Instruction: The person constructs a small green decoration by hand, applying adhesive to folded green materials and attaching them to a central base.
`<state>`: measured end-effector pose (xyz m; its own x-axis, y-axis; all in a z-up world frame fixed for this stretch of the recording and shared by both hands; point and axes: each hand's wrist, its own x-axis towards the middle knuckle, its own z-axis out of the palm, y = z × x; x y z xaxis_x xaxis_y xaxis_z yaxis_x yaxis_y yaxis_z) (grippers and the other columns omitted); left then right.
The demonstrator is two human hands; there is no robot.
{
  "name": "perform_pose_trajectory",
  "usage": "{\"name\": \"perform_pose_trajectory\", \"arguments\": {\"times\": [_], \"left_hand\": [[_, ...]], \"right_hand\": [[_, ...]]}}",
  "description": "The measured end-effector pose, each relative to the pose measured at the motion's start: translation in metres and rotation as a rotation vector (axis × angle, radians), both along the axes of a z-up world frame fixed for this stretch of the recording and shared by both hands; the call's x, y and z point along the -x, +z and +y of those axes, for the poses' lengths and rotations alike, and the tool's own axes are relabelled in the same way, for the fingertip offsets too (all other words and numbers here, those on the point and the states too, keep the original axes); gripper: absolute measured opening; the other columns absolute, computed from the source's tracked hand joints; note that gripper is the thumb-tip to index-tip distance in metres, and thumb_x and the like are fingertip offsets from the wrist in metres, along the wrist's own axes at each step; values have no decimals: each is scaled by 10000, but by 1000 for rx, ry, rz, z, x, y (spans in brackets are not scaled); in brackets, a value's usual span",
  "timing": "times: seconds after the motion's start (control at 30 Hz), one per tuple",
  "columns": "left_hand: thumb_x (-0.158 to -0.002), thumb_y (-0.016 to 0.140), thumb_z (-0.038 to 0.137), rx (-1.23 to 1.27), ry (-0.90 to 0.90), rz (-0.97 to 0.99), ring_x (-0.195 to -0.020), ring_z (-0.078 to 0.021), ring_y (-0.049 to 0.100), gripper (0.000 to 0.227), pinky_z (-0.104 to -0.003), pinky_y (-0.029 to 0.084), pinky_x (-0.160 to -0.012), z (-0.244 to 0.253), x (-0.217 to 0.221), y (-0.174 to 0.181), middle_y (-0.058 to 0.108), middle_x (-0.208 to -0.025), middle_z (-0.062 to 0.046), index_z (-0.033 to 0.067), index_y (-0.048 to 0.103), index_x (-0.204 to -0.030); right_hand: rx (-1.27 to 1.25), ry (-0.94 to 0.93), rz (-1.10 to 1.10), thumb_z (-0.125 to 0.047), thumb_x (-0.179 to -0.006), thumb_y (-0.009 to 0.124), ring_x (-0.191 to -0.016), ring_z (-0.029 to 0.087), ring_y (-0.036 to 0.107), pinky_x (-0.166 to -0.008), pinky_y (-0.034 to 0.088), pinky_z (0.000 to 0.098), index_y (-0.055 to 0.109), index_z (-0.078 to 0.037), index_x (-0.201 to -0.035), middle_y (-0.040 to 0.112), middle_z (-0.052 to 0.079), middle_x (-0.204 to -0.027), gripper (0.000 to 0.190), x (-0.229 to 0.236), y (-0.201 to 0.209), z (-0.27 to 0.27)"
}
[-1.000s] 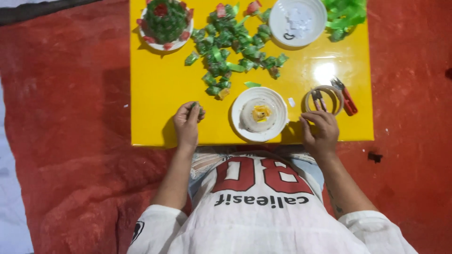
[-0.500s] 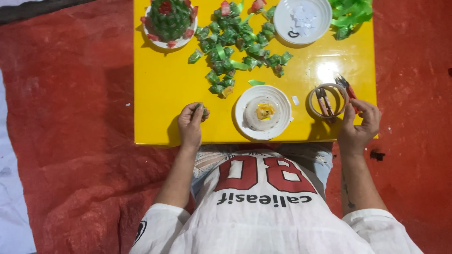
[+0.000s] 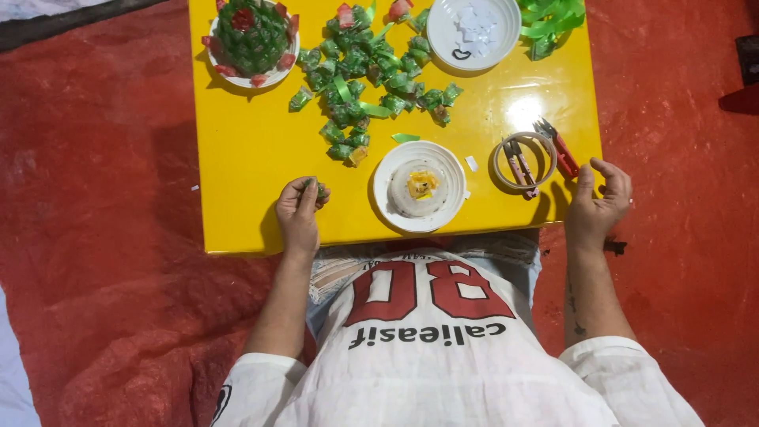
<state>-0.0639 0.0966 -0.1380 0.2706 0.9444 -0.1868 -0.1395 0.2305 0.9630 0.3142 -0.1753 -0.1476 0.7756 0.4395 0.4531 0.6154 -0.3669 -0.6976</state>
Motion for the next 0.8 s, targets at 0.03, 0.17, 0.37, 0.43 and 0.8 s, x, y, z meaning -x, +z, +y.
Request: {"name": "perform_pose_trajectory", "arguments": {"times": [0.03, 0.17, 0.37, 0.43, 0.8], "left_hand": [[-996, 661, 107, 0, 2, -10, -795, -124, 678, 107, -231, 552, -726, 1, 0, -1, 700, -880, -57, 41, 669, -1080], [-1006, 645, 104, 10, 8, -18, -802, -132, 676, 104, -238, 547, -732, 0, 1, 1, 703, -892, -65, 42, 670, -1087], [-1040, 658, 169, 9, 47, -42, -830, -145, 746, 99, -270, 612, -796, 7, 4, -17, 726, -913, -81, 74, 674, -1062], [-1038, 661, 171, 23, 54, -58, -834, -149, 750, 98, -276, 617, -801, 8, 4, -14, 731, -914, -84, 76, 676, -1057], [-993, 661, 139, 103, 152, -178, -788, -136, 667, 118, -242, 543, -733, 23, 27, 10, 690, -901, -60, 52, 671, -1072]], "right_hand": [[6, 12, 41, -4, -1082, 678, -1039, 262, 575, -835, 505, 377, 679, 36, -1194, 592, 163, -1171, 119, 1, 0, 0], [-15, 75, 197, 4, -1104, 621, -986, 241, 614, -868, 591, 332, 596, 64, -1233, 495, 183, -1226, 144, 5, 0, 2], [-38, 53, -16, -166, -1114, 753, -1008, 314, 541, -883, 416, 413, 729, -31, -1197, 594, 142, -1092, 160, -1, -26, -1], [-20, 64, -54, -177, -1110, 763, -1003, 326, 544, -886, 422, 420, 733, -23, -1186, 600, 150, -1085, 174, -1, -27, 0], [193, 73, -253, 7, -989, 773, -1019, 287, 596, -883, 496, 405, 748, 18, -1122, 685, 137, -1065, 135, 8, -13, 0]]}}
